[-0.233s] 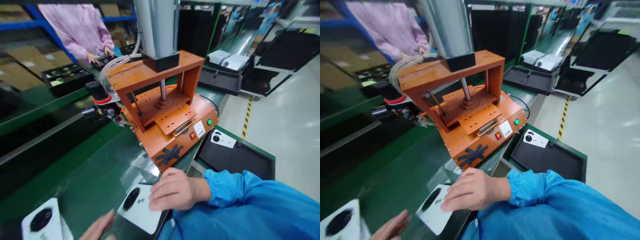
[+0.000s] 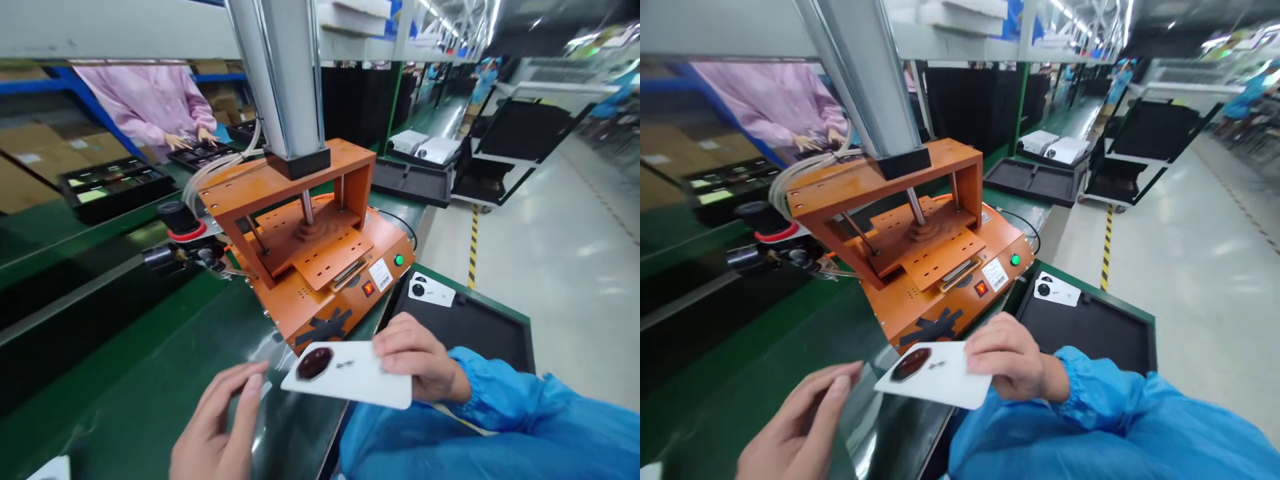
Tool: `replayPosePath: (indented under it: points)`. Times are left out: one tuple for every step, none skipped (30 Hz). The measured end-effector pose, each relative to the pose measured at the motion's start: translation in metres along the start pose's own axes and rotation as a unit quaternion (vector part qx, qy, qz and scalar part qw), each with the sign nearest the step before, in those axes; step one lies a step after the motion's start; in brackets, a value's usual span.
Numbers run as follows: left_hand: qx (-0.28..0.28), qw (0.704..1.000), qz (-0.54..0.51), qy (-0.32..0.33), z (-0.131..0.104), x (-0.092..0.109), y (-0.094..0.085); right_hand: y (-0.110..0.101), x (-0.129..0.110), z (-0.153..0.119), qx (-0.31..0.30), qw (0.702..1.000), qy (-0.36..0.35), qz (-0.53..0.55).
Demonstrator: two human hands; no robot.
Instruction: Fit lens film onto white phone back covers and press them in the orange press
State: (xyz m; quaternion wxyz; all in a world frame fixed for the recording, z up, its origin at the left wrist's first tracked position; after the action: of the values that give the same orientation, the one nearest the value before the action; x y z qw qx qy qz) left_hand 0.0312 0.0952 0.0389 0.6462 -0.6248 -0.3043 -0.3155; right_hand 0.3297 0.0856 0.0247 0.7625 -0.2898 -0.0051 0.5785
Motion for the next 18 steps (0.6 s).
replayPosePath:
  points:
    - [-0.025, 0.998, -0.019, 0.05, 0.012, 0.01, 0.008, -0.013, 0.0, -0.004, 0.014, 1.0, 0.003, -0.028]
    - [-0.051, 0.993, -0.035, 0.096, 0.024, 0.021, 0.017, -0.025, 0.001, -0.008, 0.023, 0.998, 0.004, -0.057]
    - [-0.077, 0.987, -0.046, 0.135, 0.036, 0.03, 0.026, -0.036, 0.001, -0.011, 0.028, 0.996, 0.004, -0.088]
    - [-0.094, 0.981, -0.053, 0.163, 0.047, 0.038, 0.035, -0.047, 0.002, -0.013, 0.031, 0.993, 0.005, -0.118]
    - [-0.105, 0.977, -0.057, 0.179, 0.057, 0.044, 0.044, -0.058, 0.003, -0.014, 0.032, 0.988, 0.006, -0.149]
    - [-0.11, 0.975, -0.055, 0.183, 0.066, 0.048, 0.051, -0.067, 0.003, -0.015, 0.03, 0.983, 0.004, -0.18]
    - [-0.112, 0.976, -0.049, 0.182, 0.074, 0.05, 0.058, -0.075, 0.004, -0.015, 0.025, 0.977, 0.0, -0.21]
    - [-0.114, 0.977, -0.038, 0.176, 0.08, 0.051, 0.063, -0.082, 0.005, -0.015, 0.014, 0.971, -0.004, -0.238]
    - [-0.117, 0.978, -0.025, 0.17, 0.085, 0.051, 0.068, -0.088, 0.005, -0.015, 0.001, 0.965, -0.007, -0.263]
    - [-0.12, 0.979, -0.01, 0.165, 0.088, 0.05, 0.071, -0.092, 0.006, -0.015, -0.012, 0.959, -0.011, -0.284]
    - [-0.124, 0.979, 0.003, 0.162, 0.09, 0.049, 0.073, -0.095, 0.007, -0.015, -0.024, 0.953, -0.016, -0.301]
    - [-0.124, 0.979, 0.012, 0.161, 0.091, 0.048, 0.074, -0.097, 0.008, -0.016, -0.032, 0.948, -0.021, -0.315]
    - [-0.122, 0.979, 0.019, 0.16, 0.092, 0.047, 0.075, -0.098, 0.009, -0.016, -0.036, 0.945, -0.023, -0.325]
    - [-0.12, 0.979, 0.024, 0.16, 0.092, 0.046, 0.075, -0.099, 0.01, -0.016, -0.039, 0.942, -0.023, -0.332]
    - [-0.119, 0.98, 0.027, 0.16, 0.092, 0.046, 0.075, -0.098, 0.011, -0.015, -0.04, 0.941, -0.022, -0.336]
    - [-0.117, 0.98, 0.03, 0.161, 0.092, 0.046, 0.075, -0.097, 0.012, -0.014, -0.042, 0.94, -0.021, -0.337]
    - [-0.116, 0.98, 0.032, 0.162, 0.091, 0.045, 0.075, -0.096, 0.013, -0.013, -0.045, 0.94, -0.019, -0.337]
    - [-0.114, 0.979, 0.033, 0.163, 0.091, 0.045, 0.075, -0.095, 0.013, -0.011, -0.048, 0.941, -0.02, -0.336]
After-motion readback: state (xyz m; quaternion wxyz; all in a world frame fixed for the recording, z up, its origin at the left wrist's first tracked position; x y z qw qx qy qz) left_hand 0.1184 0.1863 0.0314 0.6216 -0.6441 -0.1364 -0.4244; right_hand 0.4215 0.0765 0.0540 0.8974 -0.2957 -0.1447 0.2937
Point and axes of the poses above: each hand's wrist, its own z-axis towards the middle knuckle, its own y-axis out of the palm, x = y × z, the point moved 1 cm from there along z, towards the middle knuckle, and after that the axes turned 7 degrees about -x, right-handed, at the moved point
